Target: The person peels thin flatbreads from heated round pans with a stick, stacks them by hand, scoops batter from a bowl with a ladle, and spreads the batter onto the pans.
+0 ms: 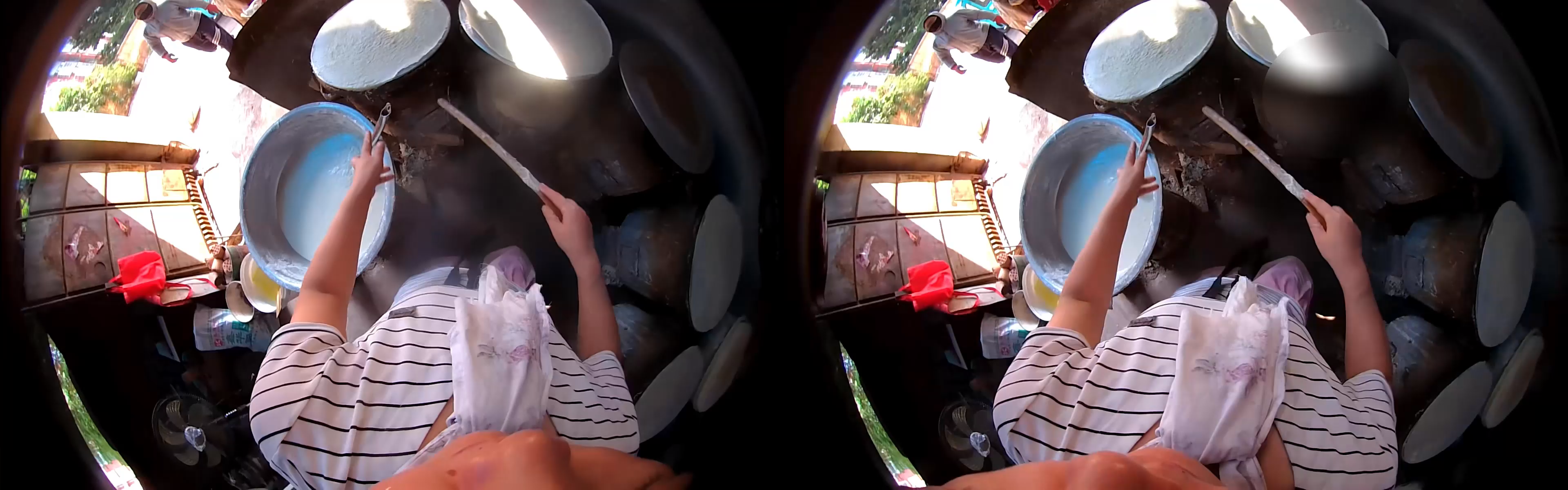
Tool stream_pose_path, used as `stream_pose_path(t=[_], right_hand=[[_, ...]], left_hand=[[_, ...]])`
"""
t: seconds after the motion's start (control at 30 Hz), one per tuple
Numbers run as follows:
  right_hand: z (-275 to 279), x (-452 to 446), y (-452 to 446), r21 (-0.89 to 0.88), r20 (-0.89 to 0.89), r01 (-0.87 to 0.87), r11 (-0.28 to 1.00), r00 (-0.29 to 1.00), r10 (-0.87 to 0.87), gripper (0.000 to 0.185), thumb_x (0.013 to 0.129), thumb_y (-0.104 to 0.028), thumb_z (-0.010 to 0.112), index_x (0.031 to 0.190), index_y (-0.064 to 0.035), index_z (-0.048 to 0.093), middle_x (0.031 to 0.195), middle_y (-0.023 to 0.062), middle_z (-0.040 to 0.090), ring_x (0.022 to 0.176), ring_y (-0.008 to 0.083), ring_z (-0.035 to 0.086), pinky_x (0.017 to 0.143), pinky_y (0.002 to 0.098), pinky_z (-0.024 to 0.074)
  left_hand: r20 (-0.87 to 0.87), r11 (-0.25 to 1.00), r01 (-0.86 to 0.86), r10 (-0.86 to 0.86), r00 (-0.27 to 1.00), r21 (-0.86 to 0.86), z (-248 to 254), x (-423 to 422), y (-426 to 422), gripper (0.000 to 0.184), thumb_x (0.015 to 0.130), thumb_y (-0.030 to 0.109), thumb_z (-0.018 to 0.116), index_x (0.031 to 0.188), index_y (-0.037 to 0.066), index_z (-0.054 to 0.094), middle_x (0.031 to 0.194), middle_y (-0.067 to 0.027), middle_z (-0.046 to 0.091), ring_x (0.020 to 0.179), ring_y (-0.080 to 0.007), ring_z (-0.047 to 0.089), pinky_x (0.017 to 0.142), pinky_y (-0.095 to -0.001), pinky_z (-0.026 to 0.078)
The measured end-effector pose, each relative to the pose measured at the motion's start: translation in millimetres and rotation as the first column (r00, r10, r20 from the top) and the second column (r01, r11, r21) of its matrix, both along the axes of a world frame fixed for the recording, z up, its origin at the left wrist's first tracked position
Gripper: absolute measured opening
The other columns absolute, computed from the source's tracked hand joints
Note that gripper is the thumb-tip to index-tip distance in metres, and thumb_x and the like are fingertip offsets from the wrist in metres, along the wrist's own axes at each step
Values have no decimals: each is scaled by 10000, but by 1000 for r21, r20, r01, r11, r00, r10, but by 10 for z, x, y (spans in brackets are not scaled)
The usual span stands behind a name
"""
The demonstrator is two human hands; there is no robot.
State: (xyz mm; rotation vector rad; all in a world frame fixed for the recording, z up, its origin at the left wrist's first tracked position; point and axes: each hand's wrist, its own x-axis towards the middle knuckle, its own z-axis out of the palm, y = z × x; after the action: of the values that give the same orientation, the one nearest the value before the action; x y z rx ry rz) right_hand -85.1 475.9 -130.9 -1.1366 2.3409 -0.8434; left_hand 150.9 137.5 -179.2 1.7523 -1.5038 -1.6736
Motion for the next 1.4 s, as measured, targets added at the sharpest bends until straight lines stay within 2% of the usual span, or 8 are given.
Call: stream_pose_path(t=[0.13, 0.27, 0.6, 0.73, 0.83, 1.03, 1.17, 1.4], right_hand=[[365, -416, -1525, 374, -584, -179, 910, 716, 381, 122, 810, -159, 605, 879, -104, 691, 790, 105, 609, 722, 262, 654, 596, 369, 530], [450, -585, -2517, 579, -579, -327, 747, 480, 659, 93, 760, -119, 620, 778, -80, 703, 789, 88, 633, 730, 230, 673, 569, 316, 529], [1170, -502, -2670, 297, 422, -606, 738, 776, 468, 284, 876, -85, 510, 1139, -96, 619, 708, 41, 611, 623, 106, 576, 605, 279, 481], [170, 772, -3419, 232, -230, -679, 697, 658, 717, 306, 883, -121, 462, 1153, -84, 601, 834, 178, 663, 748, 323, 655, 641, 454, 507], [-321, 1473, -3524, 599, -87, -606, 523, 600, 795, 253, 866, -136, 464, 1042, -24, 608, 844, 184, 674, 831, 323, 671, 701, 453, 529], [16, 1577, -3184, 470, -53, -423, 775, 862, 503, 298, 879, -116, 407, 1117, -121, 586, 873, 235, 650, 860, 409, 634, 746, 486, 503], [-404, 1991, -2911, 529, 129, -384, 757, 918, 375, 362, 858, -98, 443, 1205, -113, 545, 959, 255, 625, 919, 423, 596, 805, 492, 468], [-446, 1920, -2251, 174, 391, -359, 917, 880, 270, 339, 898, -115, 427, 1214, -65, 540, 735, 181, 619, 597, 277, 605, 560, 407, 487]], left_hand=[[-222, 926, -337, 370, 902, 170, -1012, -266, -855, 281, 929, 325, 470, 1149, 155, 508, 1211, -62, 453, 817, -281, 575, 606, -332, 531], [-361, 768, -599, 637, 681, 225, -1098, -376, -412, 241, 864, 119, 565, 1073, 17, 502, 894, -103, 544, 555, -190, 520, 496, -310, 495], [3, 777, -536, 567, 824, 328, -357, 1234, 247, 668, 879, 53, 536, 1456, 131, 210, 723, -57, 458, 481, -120, 420, 371, -283, 369], [-193, 803, -550, 592, 783, 230, -255, 1591, -197, 613, 905, 92, 510, 1456, 143, 246, 663, -4, 387, 456, -101, 382, 379, -243, 341], [-193, 786, -476, 577, 794, 393, -630, 1581, -393, 623, 903, 101, 507, 1462, 149, 235, 625, 2, 374, 443, -98, 371, 378, -247, 342], [4, 971, -237, 238, 971, -41, -1055, 1367, -705, 568, 899, 110, 443, 1445, 156, 292, 582, -19, 397, 406, -126, 421, 351, -284, 355], [-320, 635, -453, 738, 594, 625, -1211, 884, -394, 501, 925, 102, 408, 1378, 263, 267, 601, 8, 329, 425, -89, 331, 356, -235, 294], [-457, 503, -298, 864, 214, 811, -490, 637, -163, 71, 958, 127, 415, 897, 162, 412, 590, 38, 327, 424, -58, 326, 345, -195, 288]])
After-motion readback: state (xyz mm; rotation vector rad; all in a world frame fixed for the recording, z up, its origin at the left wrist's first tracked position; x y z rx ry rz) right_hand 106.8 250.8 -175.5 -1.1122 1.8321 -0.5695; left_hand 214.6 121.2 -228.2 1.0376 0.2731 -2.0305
